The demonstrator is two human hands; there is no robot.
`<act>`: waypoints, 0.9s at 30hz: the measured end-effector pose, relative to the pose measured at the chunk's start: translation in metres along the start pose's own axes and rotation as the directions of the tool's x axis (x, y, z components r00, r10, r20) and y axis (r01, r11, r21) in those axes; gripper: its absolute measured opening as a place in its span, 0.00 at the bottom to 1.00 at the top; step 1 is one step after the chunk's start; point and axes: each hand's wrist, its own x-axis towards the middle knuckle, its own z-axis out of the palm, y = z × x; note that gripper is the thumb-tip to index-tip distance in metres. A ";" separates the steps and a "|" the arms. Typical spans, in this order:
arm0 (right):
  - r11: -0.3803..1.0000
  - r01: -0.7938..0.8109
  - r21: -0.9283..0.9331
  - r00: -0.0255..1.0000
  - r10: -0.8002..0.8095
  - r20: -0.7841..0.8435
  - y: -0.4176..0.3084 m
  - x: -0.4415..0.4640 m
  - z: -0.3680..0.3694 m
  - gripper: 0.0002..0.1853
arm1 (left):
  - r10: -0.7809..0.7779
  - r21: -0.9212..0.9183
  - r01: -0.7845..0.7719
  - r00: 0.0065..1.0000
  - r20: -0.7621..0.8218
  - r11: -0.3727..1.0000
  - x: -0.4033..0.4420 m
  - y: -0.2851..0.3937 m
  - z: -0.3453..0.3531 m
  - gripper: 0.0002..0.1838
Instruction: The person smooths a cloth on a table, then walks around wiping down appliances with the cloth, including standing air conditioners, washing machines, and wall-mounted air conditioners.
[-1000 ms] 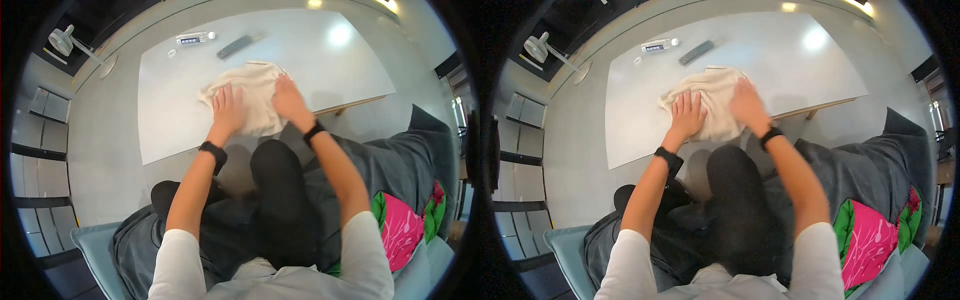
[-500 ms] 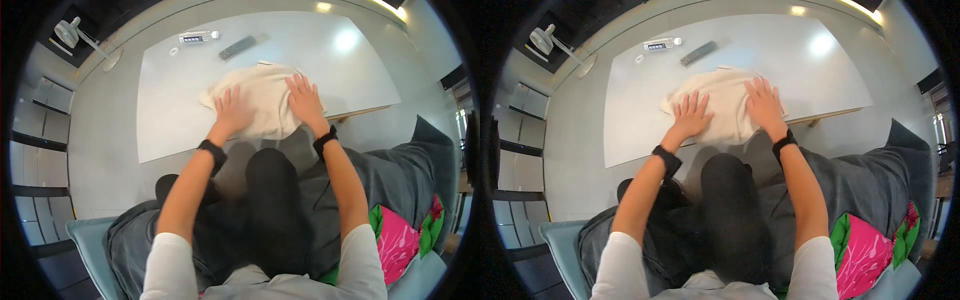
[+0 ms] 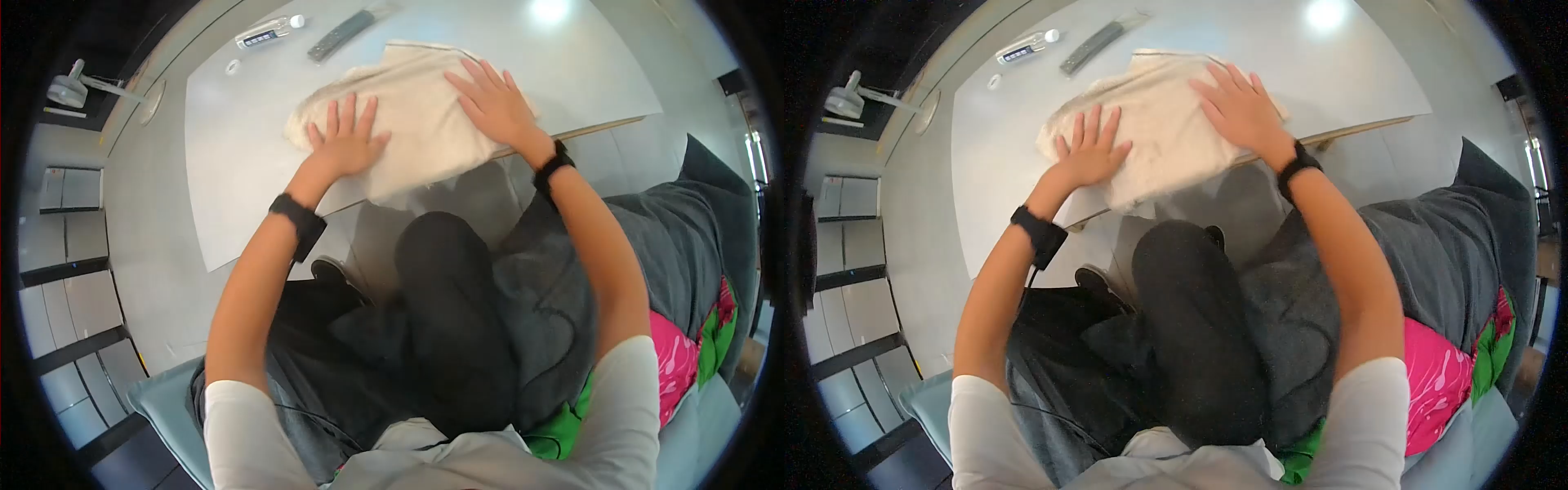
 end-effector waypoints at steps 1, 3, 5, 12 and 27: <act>0.999 -0.034 -0.032 0.999 0.033 -0.039 -0.003 0.011 0.013 0.26 | -0.048 -0.018 0.047 0.999 -0.014 0.999 0.011 0.009 -0.004 0.43; 0.995 -0.065 -0.070 0.995 0.059 -0.083 -0.014 0.021 0.018 0.26 | -0.132 -0.070 0.130 0.991 -0.016 0.989 0.029 0.026 -0.011 0.45; 0.995 -0.059 -0.079 0.995 0.052 -0.086 -0.031 0.014 0.010 0.27 | -0.212 -0.132 0.209 0.977 -0.007 0.969 0.038 0.043 -0.018 0.45; 0.986 0.156 -0.053 0.985 -0.159 -0.069 0.016 -0.055 -0.017 0.26 | 0.044 0.107 -0.044 0.999 0.005 0.993 0.012 0.035 0.014 0.47; 0.974 0.154 -0.168 0.982 -0.170 -0.084 0.081 -0.049 -0.012 0.27 | 0.272 0.178 -0.262 0.962 -0.036 0.949 0.073 0.119 0.003 0.44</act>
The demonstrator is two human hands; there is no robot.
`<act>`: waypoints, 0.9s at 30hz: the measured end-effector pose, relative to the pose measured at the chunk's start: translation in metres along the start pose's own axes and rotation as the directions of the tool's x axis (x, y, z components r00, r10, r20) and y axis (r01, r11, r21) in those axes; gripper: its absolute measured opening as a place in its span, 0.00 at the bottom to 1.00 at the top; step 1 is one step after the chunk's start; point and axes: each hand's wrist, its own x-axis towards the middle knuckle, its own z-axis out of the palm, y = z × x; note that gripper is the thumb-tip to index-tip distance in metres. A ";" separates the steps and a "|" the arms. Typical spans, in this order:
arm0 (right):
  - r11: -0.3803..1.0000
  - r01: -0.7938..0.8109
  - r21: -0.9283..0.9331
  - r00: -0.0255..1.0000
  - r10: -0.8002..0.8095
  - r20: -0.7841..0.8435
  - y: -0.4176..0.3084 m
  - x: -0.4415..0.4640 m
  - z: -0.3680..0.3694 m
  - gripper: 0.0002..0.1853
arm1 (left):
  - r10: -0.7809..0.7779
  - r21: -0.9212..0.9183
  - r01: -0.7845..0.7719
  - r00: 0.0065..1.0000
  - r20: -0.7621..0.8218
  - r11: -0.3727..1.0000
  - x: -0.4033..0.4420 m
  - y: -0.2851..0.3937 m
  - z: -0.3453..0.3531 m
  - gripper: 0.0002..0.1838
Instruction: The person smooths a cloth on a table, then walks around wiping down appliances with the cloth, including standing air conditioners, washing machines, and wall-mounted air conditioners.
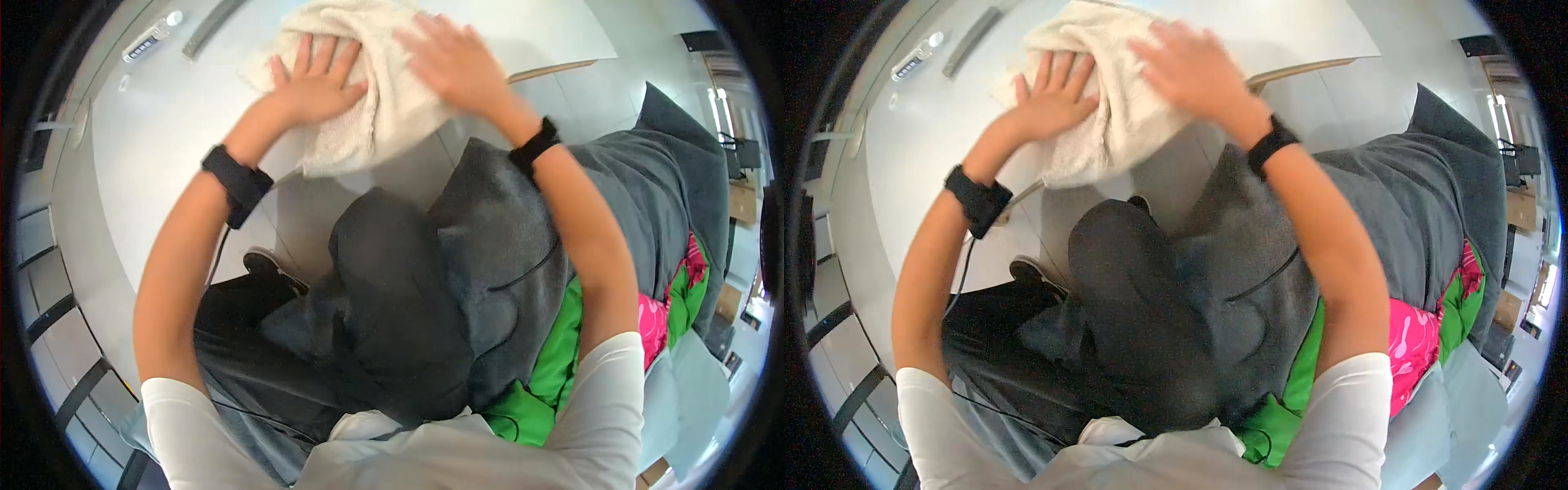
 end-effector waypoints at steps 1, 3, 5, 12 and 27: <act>0.995 0.020 -0.095 1.000 -0.020 0.003 0.022 -0.005 0.006 0.28 | -0.004 -0.008 0.004 1.000 -0.018 1.000 0.007 -0.001 0.002 0.45; 0.993 -0.043 -0.114 0.998 0.048 0.039 0.041 0.003 0.017 0.30 | -0.045 0.070 0.047 0.999 -0.030 0.996 0.037 -0.006 0.010 0.46; 0.977 -0.200 -0.069 0.979 0.196 -0.059 0.046 0.019 0.024 0.30 | -0.098 0.074 0.104 0.992 -0.084 0.992 0.074 -0.004 0.010 0.44; 0.955 -0.292 0.055 0.956 0.291 0.018 0.004 0.024 0.016 0.29 | -0.169 0.059 0.182 0.969 -0.179 0.981 0.099 0.026 0.019 0.42; 0.887 -0.390 -0.248 0.908 0.416 0.060 0.041 -0.006 0.021 0.29 | -0.147 -0.150 0.136 0.987 -0.063 0.979 0.084 0.062 -0.041 0.40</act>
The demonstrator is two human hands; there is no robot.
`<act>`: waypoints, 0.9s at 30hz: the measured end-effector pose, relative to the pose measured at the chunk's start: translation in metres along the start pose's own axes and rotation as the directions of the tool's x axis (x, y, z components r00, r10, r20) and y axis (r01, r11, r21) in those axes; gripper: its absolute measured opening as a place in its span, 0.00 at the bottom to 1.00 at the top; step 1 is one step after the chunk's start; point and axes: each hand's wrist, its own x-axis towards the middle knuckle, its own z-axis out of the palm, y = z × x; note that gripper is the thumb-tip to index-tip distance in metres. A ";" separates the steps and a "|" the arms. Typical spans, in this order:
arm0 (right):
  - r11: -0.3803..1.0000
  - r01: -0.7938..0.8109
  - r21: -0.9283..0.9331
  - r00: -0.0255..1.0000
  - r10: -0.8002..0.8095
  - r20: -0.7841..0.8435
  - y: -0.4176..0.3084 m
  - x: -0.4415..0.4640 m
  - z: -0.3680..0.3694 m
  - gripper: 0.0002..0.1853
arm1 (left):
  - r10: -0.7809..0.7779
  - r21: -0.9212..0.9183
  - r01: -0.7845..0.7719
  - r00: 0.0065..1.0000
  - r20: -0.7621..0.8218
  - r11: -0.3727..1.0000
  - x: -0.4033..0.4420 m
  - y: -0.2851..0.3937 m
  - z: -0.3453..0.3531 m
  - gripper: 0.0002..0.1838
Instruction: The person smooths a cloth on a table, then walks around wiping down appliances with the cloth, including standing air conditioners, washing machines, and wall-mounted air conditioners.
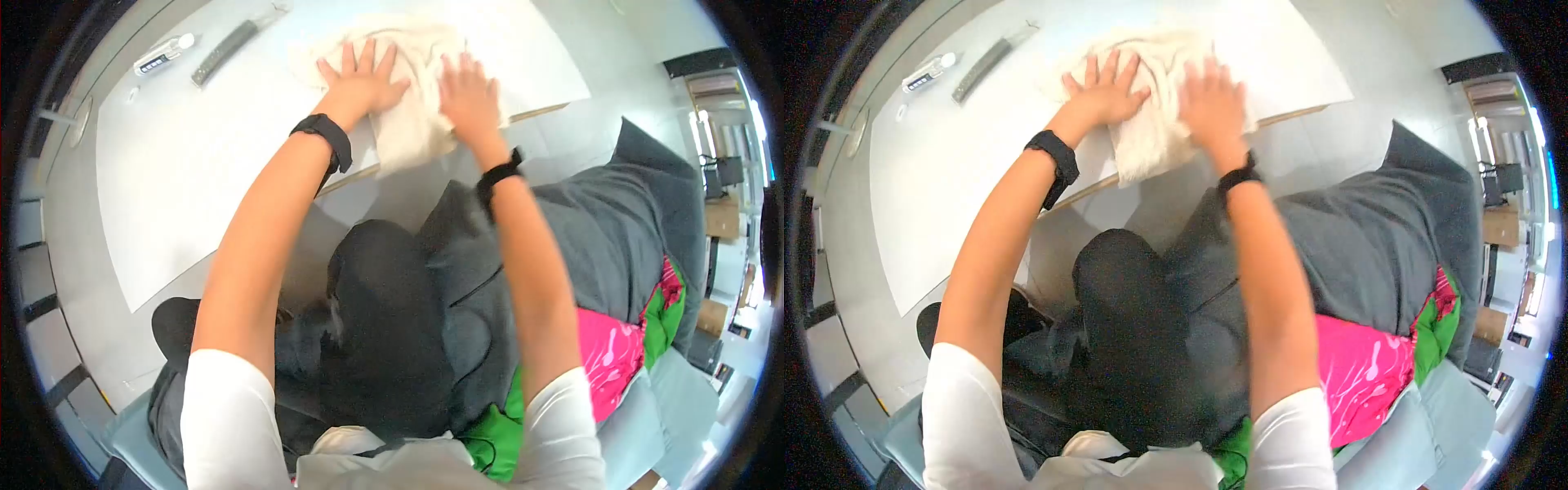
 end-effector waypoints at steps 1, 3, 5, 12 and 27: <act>1.000 0.003 0.000 0.998 -0.003 0.064 -0.021 -0.003 -0.011 0.29 | 0.000 -0.010 0.001 0.999 0.032 1.000 -0.006 0.002 -0.003 0.40; 0.999 0.018 0.049 0.998 -0.021 0.061 -0.067 -0.013 -0.021 0.30 | 0.019 -0.020 -0.018 0.999 0.033 1.000 -0.015 -0.001 -0.002 0.36; 0.988 0.003 0.155 0.992 -0.023 0.123 -0.073 -0.019 -0.038 0.29 | 0.037 -0.016 -0.036 0.999 0.038 0.999 -0.028 -0.006 0.001 0.34; 0.938 0.048 0.344 0.856 -0.217 0.470 -0.129 -0.048 -0.081 0.34 | 0.047 0.007 -0.047 0.998 -0.030 0.999 -0.141 -0.060 0.028 0.34; 0.738 0.363 0.570 0.583 -0.656 0.478 -0.458 0.000 -0.148 0.48 | -0.491 -0.173 0.500 0.866 0.095 0.849 -0.337 -0.354 0.036 0.36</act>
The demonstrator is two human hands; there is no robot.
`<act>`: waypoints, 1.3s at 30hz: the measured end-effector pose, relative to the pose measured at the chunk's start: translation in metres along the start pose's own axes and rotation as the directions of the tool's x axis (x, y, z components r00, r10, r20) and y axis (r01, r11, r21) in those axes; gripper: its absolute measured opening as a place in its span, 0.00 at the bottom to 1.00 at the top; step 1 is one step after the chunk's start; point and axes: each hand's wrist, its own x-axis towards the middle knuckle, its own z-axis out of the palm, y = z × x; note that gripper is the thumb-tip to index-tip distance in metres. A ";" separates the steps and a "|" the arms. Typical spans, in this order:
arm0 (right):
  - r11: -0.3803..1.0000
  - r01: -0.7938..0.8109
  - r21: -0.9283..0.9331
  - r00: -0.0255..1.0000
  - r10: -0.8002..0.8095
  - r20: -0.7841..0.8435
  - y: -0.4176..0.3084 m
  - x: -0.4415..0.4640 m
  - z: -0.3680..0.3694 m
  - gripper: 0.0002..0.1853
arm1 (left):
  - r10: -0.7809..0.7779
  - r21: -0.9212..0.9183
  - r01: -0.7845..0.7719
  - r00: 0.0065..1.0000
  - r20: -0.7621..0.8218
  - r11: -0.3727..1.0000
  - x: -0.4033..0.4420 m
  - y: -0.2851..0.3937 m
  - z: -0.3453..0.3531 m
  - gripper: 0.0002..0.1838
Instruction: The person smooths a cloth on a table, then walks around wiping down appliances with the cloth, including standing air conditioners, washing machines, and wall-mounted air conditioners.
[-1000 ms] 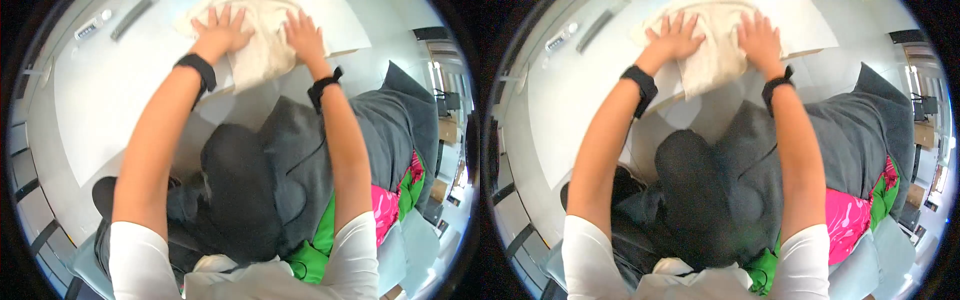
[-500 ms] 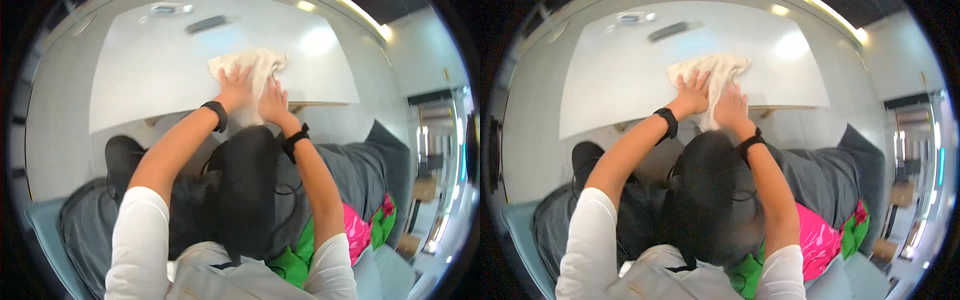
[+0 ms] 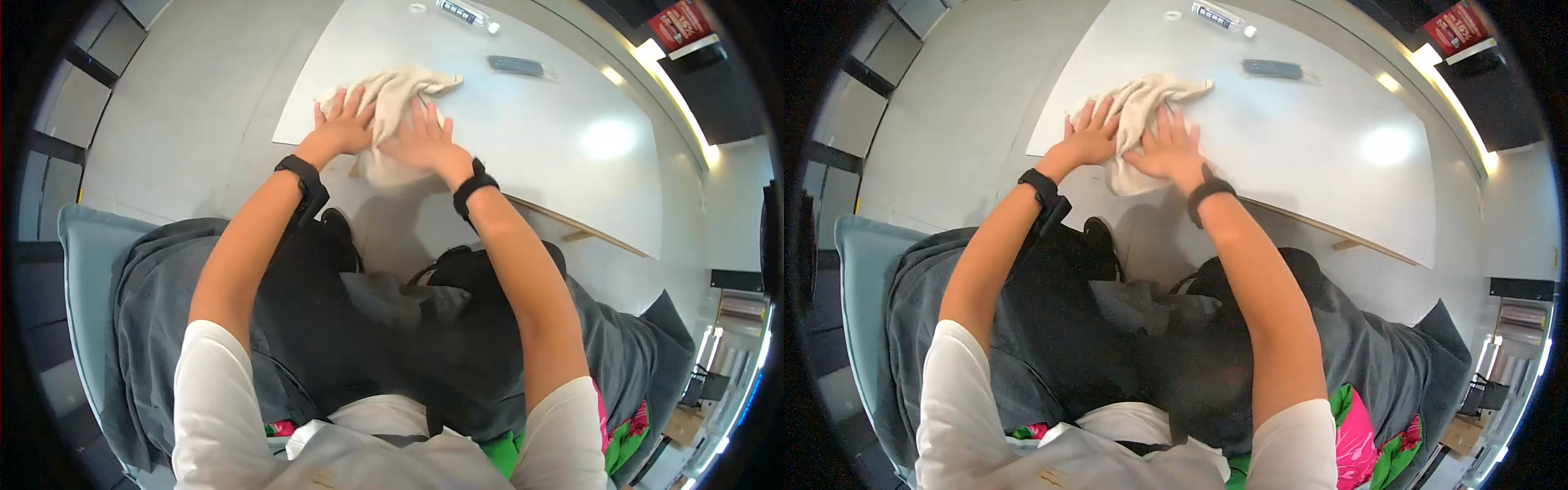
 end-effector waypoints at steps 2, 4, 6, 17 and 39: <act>1.000 -0.014 -0.026 0.999 0.015 0.034 -0.003 0.024 -0.009 0.47 | -0.043 0.097 0.053 0.993 -0.108 0.994 0.023 -0.011 -0.003 0.35; 1.000 -0.012 0.022 1.000 0.012 -0.001 0.006 0.051 -0.005 0.47 | -0.040 0.193 0.082 0.976 -0.212 0.978 0.042 -0.019 0.014 0.35; 0.999 0.000 0.049 1.000 0.001 -0.027 0.009 0.057 -0.008 0.47 | -0.059 0.190 0.100 0.976 -0.211 0.977 0.049 -0.018 0.011 0.34; 0.999 0.002 -0.037 0.949 -0.014 -0.315 -0.001 0.043 0.011 0.39 | -0.066 0.323 0.176 0.944 -0.322 0.930 0.065 -0.018 0.013 0.36; 0.914 0.310 0.261 0.872 -0.164 -0.461 0.005 -0.031 0.049 0.20 | 0.423 0.133 -0.401 0.854 -0.302 0.906 0.066 -0.081 0.027 0.40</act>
